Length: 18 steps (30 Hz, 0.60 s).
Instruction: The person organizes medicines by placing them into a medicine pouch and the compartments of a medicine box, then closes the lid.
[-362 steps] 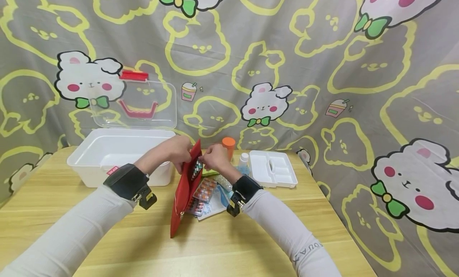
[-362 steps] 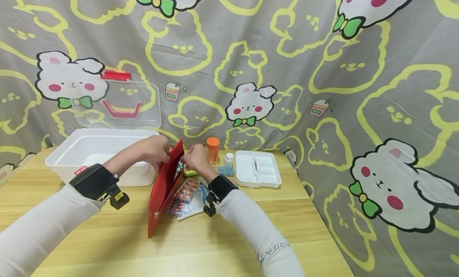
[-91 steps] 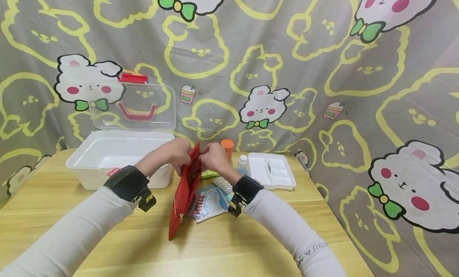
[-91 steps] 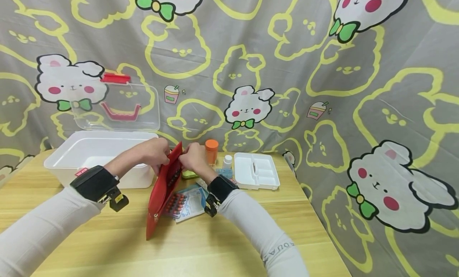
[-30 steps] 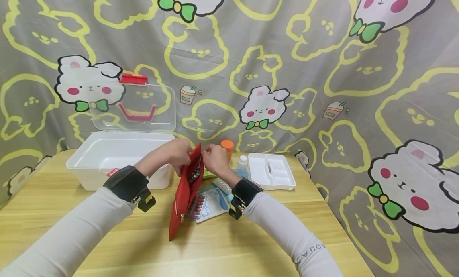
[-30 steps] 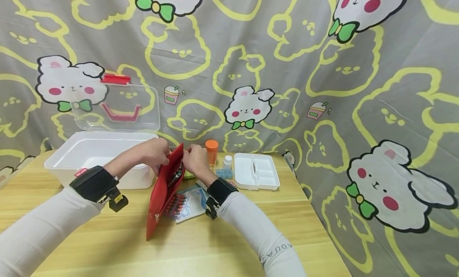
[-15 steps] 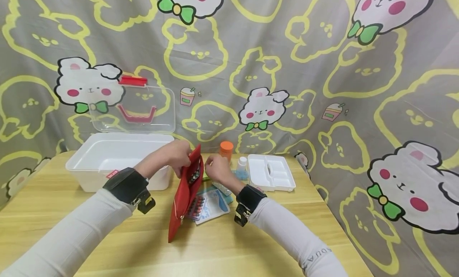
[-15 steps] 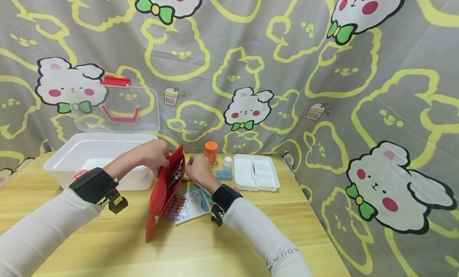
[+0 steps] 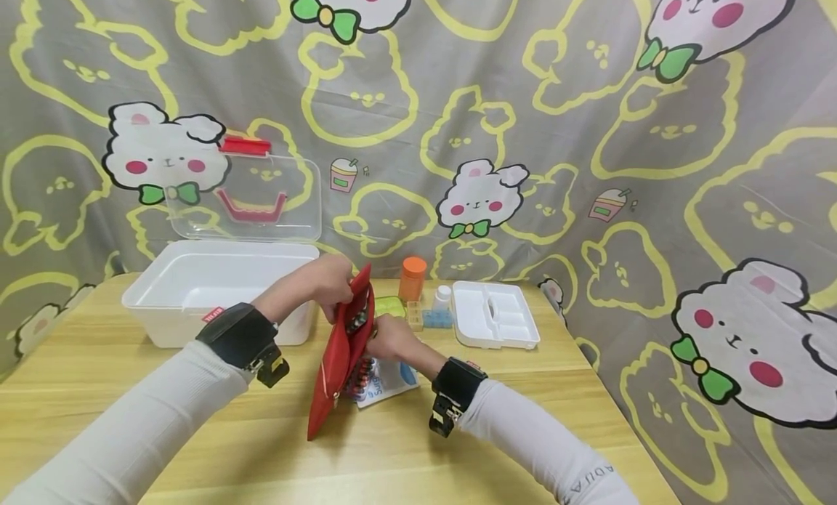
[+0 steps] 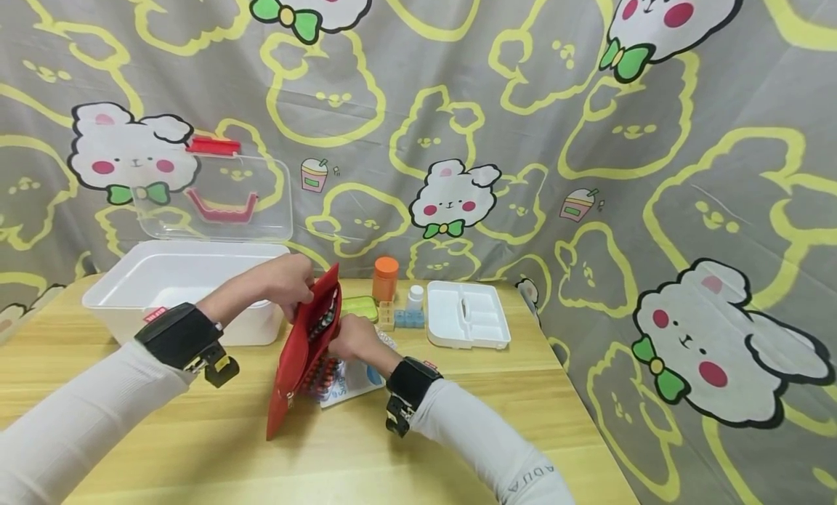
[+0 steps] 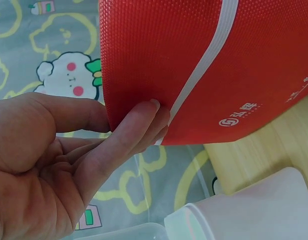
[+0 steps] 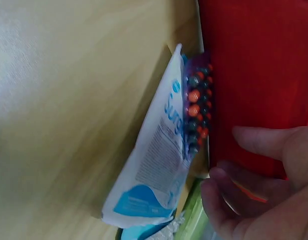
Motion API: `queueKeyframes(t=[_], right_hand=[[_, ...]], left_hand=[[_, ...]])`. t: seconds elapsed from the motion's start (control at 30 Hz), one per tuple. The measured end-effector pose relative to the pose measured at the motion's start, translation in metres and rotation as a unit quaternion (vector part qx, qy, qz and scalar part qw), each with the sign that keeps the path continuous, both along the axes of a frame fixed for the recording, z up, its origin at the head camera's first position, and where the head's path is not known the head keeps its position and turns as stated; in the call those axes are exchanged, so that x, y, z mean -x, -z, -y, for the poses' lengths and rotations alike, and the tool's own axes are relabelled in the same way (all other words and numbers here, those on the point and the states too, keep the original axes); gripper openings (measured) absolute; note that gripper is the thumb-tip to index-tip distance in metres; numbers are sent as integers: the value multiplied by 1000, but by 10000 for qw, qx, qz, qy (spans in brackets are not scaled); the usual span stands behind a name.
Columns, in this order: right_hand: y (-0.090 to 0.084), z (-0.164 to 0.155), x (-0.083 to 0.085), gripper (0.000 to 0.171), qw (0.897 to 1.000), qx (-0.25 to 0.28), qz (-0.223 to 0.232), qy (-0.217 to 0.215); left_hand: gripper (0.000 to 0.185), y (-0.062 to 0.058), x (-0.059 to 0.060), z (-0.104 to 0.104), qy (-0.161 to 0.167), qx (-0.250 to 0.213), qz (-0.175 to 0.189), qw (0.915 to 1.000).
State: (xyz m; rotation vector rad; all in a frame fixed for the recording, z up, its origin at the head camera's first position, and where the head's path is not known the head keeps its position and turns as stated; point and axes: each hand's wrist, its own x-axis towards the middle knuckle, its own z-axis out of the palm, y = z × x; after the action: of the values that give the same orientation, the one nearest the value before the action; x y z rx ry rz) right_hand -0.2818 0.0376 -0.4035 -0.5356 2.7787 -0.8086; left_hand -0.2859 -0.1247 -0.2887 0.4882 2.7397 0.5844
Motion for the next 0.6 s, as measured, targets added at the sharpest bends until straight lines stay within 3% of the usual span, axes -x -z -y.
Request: queueKeyframes(t=[0.33,0.6], right_hand=[[13,1,-10,29,9997,-49,31,-218],[19,1,-14,22,9990,-327,-97,-276]], left_hand=[[10,-1,-1,-1,-71,-19,25,10000],[12,-1,0,-1,-80,83,-20,9999]])
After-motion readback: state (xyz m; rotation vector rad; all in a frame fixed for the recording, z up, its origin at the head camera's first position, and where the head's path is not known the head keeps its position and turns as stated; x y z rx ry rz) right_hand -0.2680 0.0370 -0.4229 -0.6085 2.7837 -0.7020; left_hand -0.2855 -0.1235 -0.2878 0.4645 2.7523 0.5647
